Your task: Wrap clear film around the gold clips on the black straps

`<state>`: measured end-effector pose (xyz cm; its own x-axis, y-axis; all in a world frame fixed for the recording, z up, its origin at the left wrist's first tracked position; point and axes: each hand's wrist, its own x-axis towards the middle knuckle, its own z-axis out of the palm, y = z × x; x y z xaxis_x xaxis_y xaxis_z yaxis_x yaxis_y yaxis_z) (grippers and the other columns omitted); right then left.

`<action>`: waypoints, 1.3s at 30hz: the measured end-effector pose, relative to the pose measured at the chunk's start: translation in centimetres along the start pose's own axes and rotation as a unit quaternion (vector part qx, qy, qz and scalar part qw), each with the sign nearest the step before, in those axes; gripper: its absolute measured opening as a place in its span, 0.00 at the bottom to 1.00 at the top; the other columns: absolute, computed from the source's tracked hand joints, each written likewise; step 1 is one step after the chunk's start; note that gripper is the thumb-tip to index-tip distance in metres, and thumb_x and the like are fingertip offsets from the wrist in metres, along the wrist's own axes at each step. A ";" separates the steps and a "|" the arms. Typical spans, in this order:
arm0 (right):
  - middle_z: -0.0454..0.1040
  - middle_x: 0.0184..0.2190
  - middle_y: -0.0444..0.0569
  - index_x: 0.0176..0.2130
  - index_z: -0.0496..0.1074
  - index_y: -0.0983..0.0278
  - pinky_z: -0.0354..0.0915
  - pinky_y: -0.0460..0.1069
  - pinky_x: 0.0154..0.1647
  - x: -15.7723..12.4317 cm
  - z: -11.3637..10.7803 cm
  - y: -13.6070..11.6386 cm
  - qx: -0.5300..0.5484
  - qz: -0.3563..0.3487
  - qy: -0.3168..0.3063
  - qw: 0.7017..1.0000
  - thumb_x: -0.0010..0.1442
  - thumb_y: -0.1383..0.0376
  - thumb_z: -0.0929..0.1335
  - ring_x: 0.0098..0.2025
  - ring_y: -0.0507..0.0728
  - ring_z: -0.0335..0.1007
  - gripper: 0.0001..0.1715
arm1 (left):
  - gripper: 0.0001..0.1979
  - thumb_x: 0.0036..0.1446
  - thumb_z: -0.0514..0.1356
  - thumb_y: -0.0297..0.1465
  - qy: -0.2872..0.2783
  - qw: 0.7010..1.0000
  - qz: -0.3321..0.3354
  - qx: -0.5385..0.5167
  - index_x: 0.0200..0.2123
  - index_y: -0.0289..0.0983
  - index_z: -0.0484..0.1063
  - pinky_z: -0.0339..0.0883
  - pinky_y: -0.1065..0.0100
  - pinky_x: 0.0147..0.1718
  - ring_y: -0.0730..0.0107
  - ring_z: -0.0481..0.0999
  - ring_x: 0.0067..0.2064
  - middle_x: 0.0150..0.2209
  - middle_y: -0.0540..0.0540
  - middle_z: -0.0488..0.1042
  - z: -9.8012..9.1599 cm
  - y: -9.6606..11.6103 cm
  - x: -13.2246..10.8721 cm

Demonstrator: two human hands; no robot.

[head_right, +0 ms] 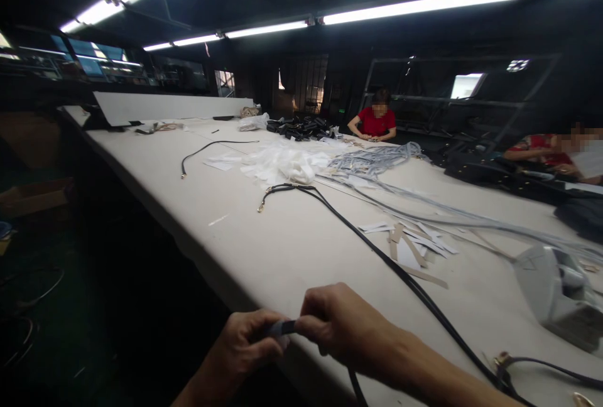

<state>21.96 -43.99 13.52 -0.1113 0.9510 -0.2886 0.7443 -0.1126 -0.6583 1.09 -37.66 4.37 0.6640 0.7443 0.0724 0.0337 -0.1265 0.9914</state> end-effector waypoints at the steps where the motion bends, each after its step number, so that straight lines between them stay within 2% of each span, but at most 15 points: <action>1: 0.72 0.22 0.43 0.32 0.72 0.64 0.47 0.45 0.22 -0.3 0.2 -0.6 -0.088 -0.056 0.028 0.994 0.62 0.61 0.66 0.21 0.49 0.58 0.10 | 0.08 0.45 0.63 0.23 -0.024 0.995 -0.068 -0.075 0.31 0.35 0.80 0.69 0.75 0.27 0.69 0.77 0.27 0.26 0.48 0.80 0.3 0.2 0.1; 5: 0.72 0.27 0.45 0.33 0.68 0.64 0.49 0.49 0.26 -1.9 0.0 -2.2 -0.335 -0.276 0.073 0.898 0.65 0.71 0.61 0.25 0.52 0.62 0.09 | 0.11 0.41 0.60 0.25 -0.103 0.950 -0.169 -0.243 0.30 0.31 0.79 0.66 0.74 0.17 0.71 0.72 0.18 0.22 0.44 0.78 0.0 0.4 0.0; 9: 0.72 0.29 0.46 0.38 0.67 0.63 0.54 0.51 0.30 -2.9 0.2 -1.9 -0.405 -0.377 0.132 0.823 0.65 0.72 0.61 0.28 0.56 0.64 0.07 | 0.12 0.40 0.58 0.23 -0.144 0.945 -0.212 -0.203 0.29 0.29 0.79 0.67 0.76 0.19 0.71 0.74 0.20 0.24 0.42 0.79 -0.7 1.6 0.0; 11: 0.72 0.29 0.46 0.36 0.68 0.63 0.53 0.51 0.29 -2.7 0.9 -1.6 -0.402 -0.357 0.132 0.833 0.64 0.71 0.62 0.28 0.56 0.64 0.06 | 0.11 0.40 0.59 0.23 -0.142 0.949 -0.214 -0.181 0.29 0.30 0.79 0.66 0.76 0.20 0.72 0.74 0.21 0.23 0.44 0.78 -0.4 2.5 0.1; 13: 0.73 0.27 0.46 0.33 0.68 0.63 0.51 0.50 0.26 -2.0 1.6 -1.5 -0.349 -0.281 0.115 0.886 0.62 0.69 0.64 0.25 0.55 0.64 0.05 | 0.09 0.42 0.60 0.23 -0.123 0.965 -0.176 -0.153 0.29 0.32 0.79 0.66 0.75 0.23 0.71 0.73 0.22 0.22 0.47 0.77 0.0 3.1 0.3; 15: 0.74 0.27 0.46 0.33 0.68 0.63 0.50 0.48 0.25 -1.2 1.7 -1.5 -0.214 -0.169 0.086 0.958 0.62 0.66 0.65 0.25 0.53 0.64 0.05 | 0.11 0.45 0.62 0.23 -0.077 0.991 -0.075 -0.075 0.34 0.34 0.79 0.68 0.73 0.30 0.69 0.76 0.29 0.28 0.47 0.79 0.4 3.1 0.5; 17: 0.75 0.27 0.45 0.38 0.67 0.64 0.52 0.45 0.24 -0.7 1.1 -1.6 -0.012 -0.048 0.022 0.999 0.63 0.61 0.65 0.24 0.51 0.64 0.08 | 0.14 0.47 0.64 0.25 -0.015 0.998 0.045 0.034 0.40 0.37 0.78 0.68 0.72 0.38 0.67 0.76 0.35 0.35 0.47 0.80 0.3 2.7 0.6; 19: 0.77 0.30 0.46 0.44 0.66 0.64 0.56 0.44 0.26 -0.5 0.0 -1.6 0.181 0.018 -0.067 0.981 0.63 0.58 0.64 0.26 0.49 0.65 0.14 | 0.11 0.49 0.65 0.27 0.018 0.988 0.094 0.119 0.38 0.37 0.78 0.66 0.72 0.37 0.68 0.76 0.35 0.35 0.47 0.79 -0.1 2.1 0.6; 22: 0.77 0.39 0.50 0.51 0.64 0.66 0.60 0.43 0.28 -0.5 -1.0 -1.2 0.318 0.014 -0.152 0.936 0.59 0.59 0.68 0.28 0.49 0.68 0.22 | 0.01 0.49 0.66 0.28 0.017 0.991 0.047 0.122 0.28 0.37 0.77 0.63 0.73 0.31 0.70 0.72 0.30 0.27 0.50 0.76 -0.7 2.1 0.5; 25: 0.75 0.35 0.46 0.53 0.64 0.65 0.59 0.43 0.23 -0.3 -0.4 -0.7 0.301 0.027 -0.142 0.942 0.53 0.65 0.70 0.23 0.48 0.66 0.28 | 0.04 0.44 0.67 0.26 -0.001 0.999 -0.026 0.019 0.26 0.36 0.74 0.62 0.74 0.28 0.73 0.70 0.28 0.24 0.52 0.73 -0.6 2.6 0.6; 28: 0.73 0.30 0.42 0.51 0.68 0.62 0.60 0.42 0.25 0.0 0.6 -0.8 0.175 -0.021 -0.072 0.982 0.49 0.71 0.70 0.28 0.50 0.68 0.29 | 0.08 0.40 0.66 0.24 -0.057 0.986 -0.112 -0.111 0.26 0.36 0.70 0.62 0.74 0.21 0.73 0.69 0.21 0.20 0.54 0.72 -0.1 2.8 0.8; 30: 0.74 0.29 0.41 0.49 0.71 0.61 0.61 0.42 0.27 0.1 0.6 -1.0 0.123 -0.040 -0.050 0.990 0.47 0.71 0.71 0.30 0.51 0.70 0.28 | 0.11 0.38 0.65 0.24 -0.073 0.977 -0.135 -0.148 0.26 0.37 0.67 0.59 0.74 0.17 0.73 0.68 0.18 0.18 0.55 0.71 0.0 2.4 0.8; 34: 0.74 0.23 0.44 0.36 0.75 0.67 0.60 0.42 0.21 0.0 -0.5 -0.6 0.180 0.034 -0.112 0.977 0.53 0.63 0.70 0.21 0.49 0.66 0.11 | 0.09 0.39 0.65 0.24 -0.034 0.985 -0.101 -0.134 0.26 0.36 0.68 0.55 0.76 0.17 0.79 0.62 0.18 0.19 0.57 0.68 -0.5 1.4 0.7; 36: 0.73 0.20 0.44 0.30 0.74 0.68 0.55 0.41 0.18 0.1 -0.8 -0.1 0.208 0.053 -0.122 0.969 0.54 0.63 0.68 0.17 0.47 0.60 0.09 | 0.08 0.41 0.66 0.24 -0.005 0.995 -0.065 -0.081 0.26 0.36 0.70 0.58 0.75 0.21 0.78 0.64 0.21 0.22 0.55 0.70 -0.7 1.2 0.5; 39: 0.73 0.19 0.43 0.31 0.74 0.67 0.50 0.41 0.17 0.1 -0.7 0.4 0.232 0.057 -0.101 0.966 0.55 0.63 0.68 0.16 0.46 0.54 0.09 | 0.08 0.41 0.68 0.25 0.016 1.000 -0.007 -0.017 0.27 0.35 0.73 0.63 0.74 0.27 0.74 0.69 0.27 0.24 0.52 0.73 -0.4 1.5 0.1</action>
<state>22.67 -43.74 13.71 -0.2077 0.8545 -0.4761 0.3889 -0.3744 -0.8418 0.90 -37.45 5.95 0.6397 0.7662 0.0612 0.0172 -0.0938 0.9954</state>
